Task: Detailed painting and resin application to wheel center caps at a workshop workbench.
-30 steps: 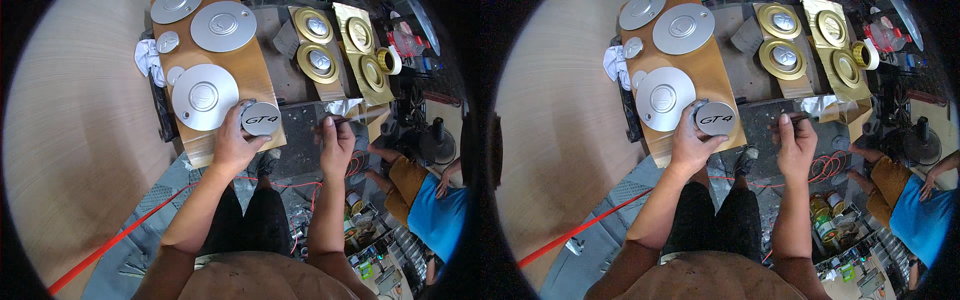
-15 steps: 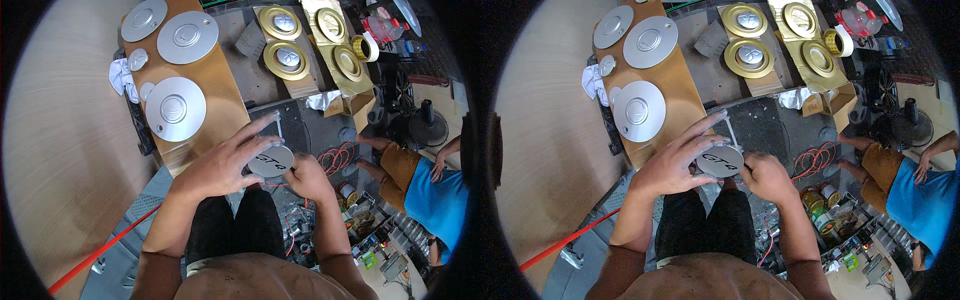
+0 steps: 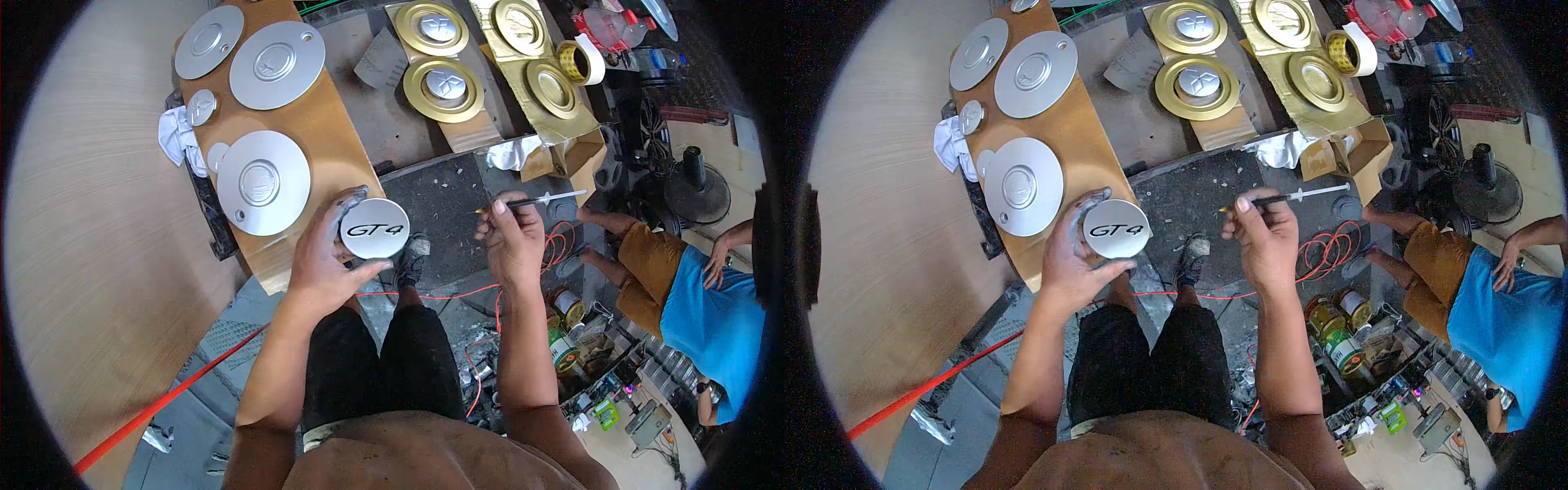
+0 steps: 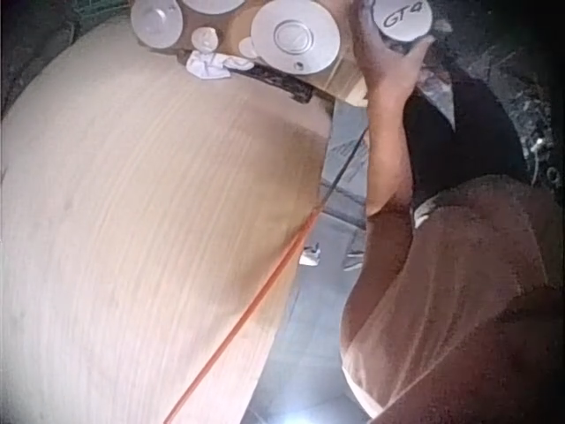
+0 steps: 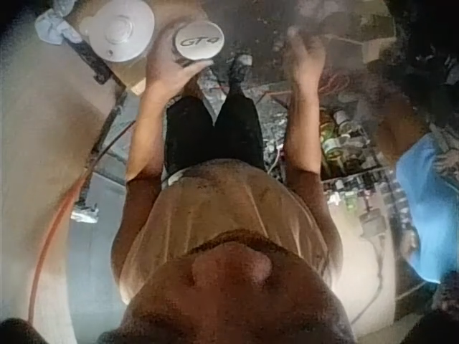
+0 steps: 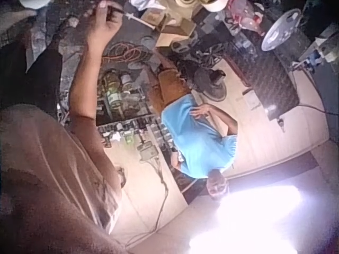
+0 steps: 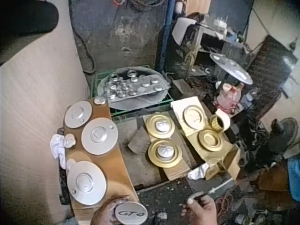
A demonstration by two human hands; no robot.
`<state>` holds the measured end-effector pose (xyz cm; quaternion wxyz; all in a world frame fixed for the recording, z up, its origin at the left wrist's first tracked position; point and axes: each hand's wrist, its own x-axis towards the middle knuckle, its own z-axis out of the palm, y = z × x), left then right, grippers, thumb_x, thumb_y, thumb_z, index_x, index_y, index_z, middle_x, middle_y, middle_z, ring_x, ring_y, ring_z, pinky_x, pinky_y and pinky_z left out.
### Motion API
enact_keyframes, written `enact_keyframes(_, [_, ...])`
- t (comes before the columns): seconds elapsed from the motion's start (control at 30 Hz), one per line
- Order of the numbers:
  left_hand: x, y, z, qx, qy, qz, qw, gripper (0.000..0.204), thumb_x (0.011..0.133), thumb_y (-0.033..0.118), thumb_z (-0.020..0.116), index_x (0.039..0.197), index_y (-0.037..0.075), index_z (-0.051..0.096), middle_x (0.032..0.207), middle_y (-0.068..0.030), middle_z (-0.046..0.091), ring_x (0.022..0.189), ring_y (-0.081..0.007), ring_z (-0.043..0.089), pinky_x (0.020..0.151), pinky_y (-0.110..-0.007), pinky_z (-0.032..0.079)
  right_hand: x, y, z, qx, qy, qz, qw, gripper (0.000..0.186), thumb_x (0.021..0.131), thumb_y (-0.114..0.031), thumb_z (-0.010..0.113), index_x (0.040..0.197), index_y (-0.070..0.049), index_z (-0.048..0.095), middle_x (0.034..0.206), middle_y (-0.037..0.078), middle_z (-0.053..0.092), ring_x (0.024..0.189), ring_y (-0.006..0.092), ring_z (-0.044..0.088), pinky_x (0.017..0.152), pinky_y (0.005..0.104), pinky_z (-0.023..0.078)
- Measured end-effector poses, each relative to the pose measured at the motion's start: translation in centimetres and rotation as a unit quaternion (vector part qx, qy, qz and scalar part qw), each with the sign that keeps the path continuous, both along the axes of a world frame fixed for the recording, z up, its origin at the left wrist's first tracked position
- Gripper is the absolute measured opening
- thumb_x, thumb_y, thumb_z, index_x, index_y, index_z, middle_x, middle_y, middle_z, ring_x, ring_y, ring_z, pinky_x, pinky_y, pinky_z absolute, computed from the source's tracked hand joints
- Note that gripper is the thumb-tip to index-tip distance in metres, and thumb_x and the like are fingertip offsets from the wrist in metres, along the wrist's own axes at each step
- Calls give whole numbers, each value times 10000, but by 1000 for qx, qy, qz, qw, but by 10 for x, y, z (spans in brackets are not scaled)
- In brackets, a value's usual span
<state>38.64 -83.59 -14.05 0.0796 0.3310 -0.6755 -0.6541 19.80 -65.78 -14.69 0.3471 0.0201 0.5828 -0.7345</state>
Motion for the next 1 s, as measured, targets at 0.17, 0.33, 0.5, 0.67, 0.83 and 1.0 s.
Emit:
enact_keyframes(0.17, [-13,8,-17,23,8,60,998,895,652,-74,838,1386,-29,328,1381,-144,464,1244,-245,539,1032,-382,513,19,-18,4,-25,-15,-36,999,128,900,-46,685,983,-39,588,789,78,645,633,174,630,597,300,539])
enact_keyframes(0.33, [-15,9,-33,53,49,119,990,856,667,11,863,1377,-40,389,1341,-166,498,1213,-244,576,980,-361,551,37,-27,4,-29,-21,-47,998,163,886,-32,699,1001,-46,584,794,91,657,657,180,651,601,309,554])
enact_keyframes(0.5, [-15,9,-32,58,58,109,991,868,672,19,864,1390,-30,379,1352,-173,492,1215,-243,577,992,-358,540,47,-31,7,-23,-1,-22,999,172,891,-33,695,1017,-40,578,816,93,663,670,176,655,619,310,555])
enact_keyframes(0.67, [-14,9,-36,54,72,113,990,872,673,33,868,1389,-30,374,1354,-175,488,1216,-253,574,964,-363,561,55,-34,10,-1,19,5,1000,176,894,-39,695,1020,-31,572,840,87,666,698,166,662,649,301,552])
enact_keyframes(0.83, [-14,7,-31,28,69,103,992,874,669,39,872,1384,-21,374,1347,-163,480,1233,-249,555,944,-370,576,62,-40,13,20,60,39,997,172,891,-26,693,1008,-20,567,838,77,655,736,155,668,669,287,547])
enact_keyframes(1.0, [-12,6,-33,34,70,97,992,882,659,41,876,1385,-13,377,1337,-162,481,1223,-256,559,928,-368,585,70,-45,12,29,88,47,995,173,885,-4,682,1006,-25,560,857,79,651,752,164,670,657,284,547])
